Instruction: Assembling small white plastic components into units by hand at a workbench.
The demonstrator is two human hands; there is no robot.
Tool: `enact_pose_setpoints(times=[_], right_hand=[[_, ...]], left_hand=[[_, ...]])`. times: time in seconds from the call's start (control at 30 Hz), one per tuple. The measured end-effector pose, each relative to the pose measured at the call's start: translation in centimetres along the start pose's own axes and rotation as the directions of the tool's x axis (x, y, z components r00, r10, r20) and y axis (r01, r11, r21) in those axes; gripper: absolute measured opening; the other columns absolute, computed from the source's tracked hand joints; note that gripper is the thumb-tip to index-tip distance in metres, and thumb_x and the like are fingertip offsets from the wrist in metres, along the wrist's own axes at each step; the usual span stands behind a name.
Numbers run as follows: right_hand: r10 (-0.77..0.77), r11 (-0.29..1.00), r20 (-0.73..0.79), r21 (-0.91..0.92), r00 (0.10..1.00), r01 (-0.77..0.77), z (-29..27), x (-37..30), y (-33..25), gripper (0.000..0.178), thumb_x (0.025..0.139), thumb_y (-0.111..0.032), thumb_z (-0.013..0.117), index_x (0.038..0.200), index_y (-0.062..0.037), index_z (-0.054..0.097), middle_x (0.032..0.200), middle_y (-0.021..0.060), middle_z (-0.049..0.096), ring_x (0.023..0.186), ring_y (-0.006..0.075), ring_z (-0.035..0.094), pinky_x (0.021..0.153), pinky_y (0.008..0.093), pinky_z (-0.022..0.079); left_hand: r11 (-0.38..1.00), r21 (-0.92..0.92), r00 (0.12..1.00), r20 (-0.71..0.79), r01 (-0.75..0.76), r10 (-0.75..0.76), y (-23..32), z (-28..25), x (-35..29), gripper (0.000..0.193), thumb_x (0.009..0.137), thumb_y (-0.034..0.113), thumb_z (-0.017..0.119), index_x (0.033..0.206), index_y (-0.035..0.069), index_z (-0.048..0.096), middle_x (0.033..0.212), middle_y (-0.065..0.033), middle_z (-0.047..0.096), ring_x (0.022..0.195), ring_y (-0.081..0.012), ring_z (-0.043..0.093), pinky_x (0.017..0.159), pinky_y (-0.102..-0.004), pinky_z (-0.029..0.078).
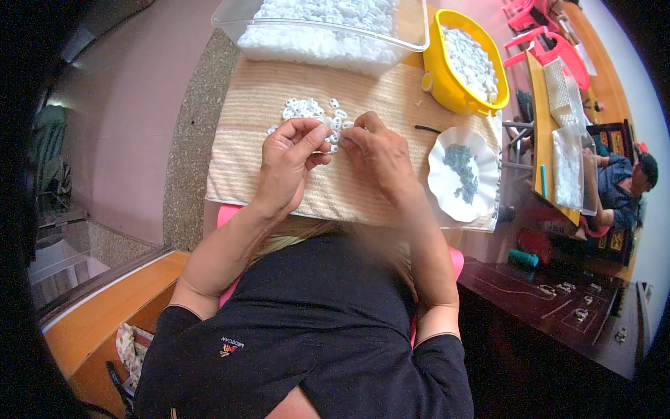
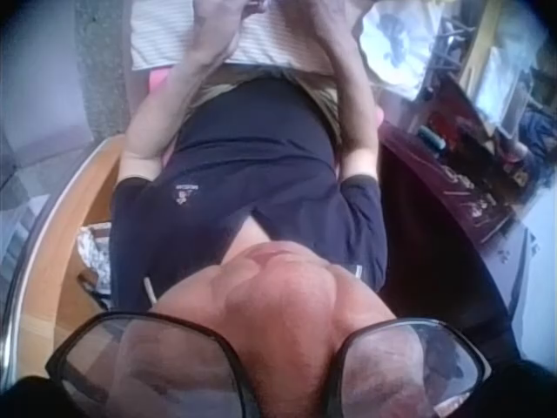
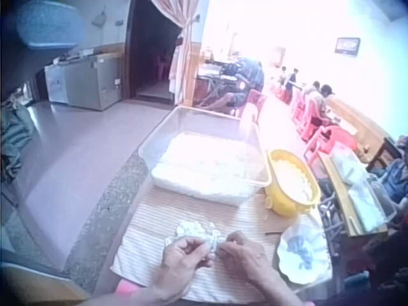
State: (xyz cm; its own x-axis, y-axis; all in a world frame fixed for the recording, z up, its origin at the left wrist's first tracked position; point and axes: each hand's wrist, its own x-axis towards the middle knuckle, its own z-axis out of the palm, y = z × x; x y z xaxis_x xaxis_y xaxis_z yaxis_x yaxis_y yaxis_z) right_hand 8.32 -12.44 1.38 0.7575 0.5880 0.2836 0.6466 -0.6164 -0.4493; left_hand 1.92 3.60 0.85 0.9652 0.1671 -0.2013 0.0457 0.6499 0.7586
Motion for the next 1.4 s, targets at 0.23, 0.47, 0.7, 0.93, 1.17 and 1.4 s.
enact_pose_setpoints(times=[0.23, 0.47, 0.7, 0.93, 1.17, 1.4], right_hand=[[-0.013, 0.999, 0.052, -0.048, 0.999, 0.015, -0.6, 0.3, -0.2, 0.012, 0.083, -0.014, 0.064, 0.095, -0.0132, 0.068, 0.092, 0.0092, 0.061, 0.072, 0.031, 0.064, 0.063, 0.0411, 0.051], [-0.02, 0.995, 0.073, -0.097, 0.997, 0.027, 0.1, 0.2, 0.2, 0.011, 0.085, -0.013, 0.06, 0.094, -0.011, 0.065, 0.092, 0.0089, 0.059, 0.073, 0.0318, 0.064, 0.063, 0.0419, 0.052], [-0.006, 0.981, 0.081, -0.191, 0.997, 0.022, 0.3, 0.2, 0.4, 0.01, 0.085, -0.008, 0.06, 0.095, -0.0056, 0.06, 0.089, 0.01, 0.058, 0.071, 0.0318, 0.063, 0.061, 0.0405, 0.051], [0.022, 1.0, -0.154, 0.016, 0.988, -0.02, 0.6, -0.2, 0.5, 0.007, 0.088, -0.011, 0.06, 0.093, -0.0073, 0.057, 0.09, 0.0128, 0.058, 0.072, 0.0337, 0.063, 0.062, 0.0438, 0.05], [0.179, 0.91, -0.097, 0.395, 0.979, -0.127, 0.0, -0.6, -0.7, 0.011, 0.093, -0.011, 0.059, 0.092, -0.0006, 0.058, 0.073, 0.0054, 0.056, 0.062, 0.0148, 0.055, 0.056, 0.0286, 0.043], [0.353, 0.37, 0.212, 0.863, 0.911, -0.344, -0.4, -1.3, -1.8, 0.019, 0.096, -0.02, 0.058, 0.091, -0.0013, 0.06, 0.067, -0.0024, 0.054, 0.053, 0.0037, 0.048, 0.046, 0.0189, 0.039]], left_hand=[[1.0, -0.006, 1.0, 0.011, 0.013, -0.013, -0.2, 0.1, 0.2, 0.011, 0.09, 0.012, 0.064, 0.096, 0.003, 0.061, 0.086, -0.0024, 0.063, 0.074, -0.008, 0.06, 0.064, -0.0229, 0.053], [1.0, -0.006, 1.0, 0.017, 0.017, -0.017, -0.1, 0.1, 0.1, 0.01, 0.09, 0.011, 0.064, 0.096, 0.004, 0.061, 0.086, -0.002, 0.063, 0.074, -0.0079, 0.06, 0.064, -0.0228, 0.053], [0.999, -0.004, 0.999, 0.012, 0.031, -0.031, -0.1, 0.2, 0.1, 0.01, 0.089, 0.011, 0.066, 0.095, 0.004, 0.062, 0.084, -0.0017, 0.062, 0.073, -0.0082, 0.06, 0.063, -0.0232, 0.053], [0.997, 0.068, 0.999, 0.033, 0.03, -0.032, 0.0, 0.3, 0.2, 0.011, 0.089, 0.011, 0.066, 0.095, 0.003, 0.061, 0.084, -0.0024, 0.063, 0.072, -0.0081, 0.06, 0.063, -0.0229, 0.053], [0.983, 0.172, 0.991, 0.107, 0.061, -0.08, 0.0, 0.5, -0.2, 0.015, 0.088, 0.014, 0.068, 0.098, 0.005, 0.061, 0.083, -0.0008, 0.062, 0.075, -0.0074, 0.06, 0.065, -0.0216, 0.052], [0.987, 0.144, 0.988, 0.128, 0.064, -0.083, -0.1, 0.8, -0.3, 0.016, 0.089, 0.016, 0.067, 0.099, 0.005, 0.062, 0.084, -0.0014, 0.063, 0.076, -0.0078, 0.061, 0.067, -0.0218, 0.053]])
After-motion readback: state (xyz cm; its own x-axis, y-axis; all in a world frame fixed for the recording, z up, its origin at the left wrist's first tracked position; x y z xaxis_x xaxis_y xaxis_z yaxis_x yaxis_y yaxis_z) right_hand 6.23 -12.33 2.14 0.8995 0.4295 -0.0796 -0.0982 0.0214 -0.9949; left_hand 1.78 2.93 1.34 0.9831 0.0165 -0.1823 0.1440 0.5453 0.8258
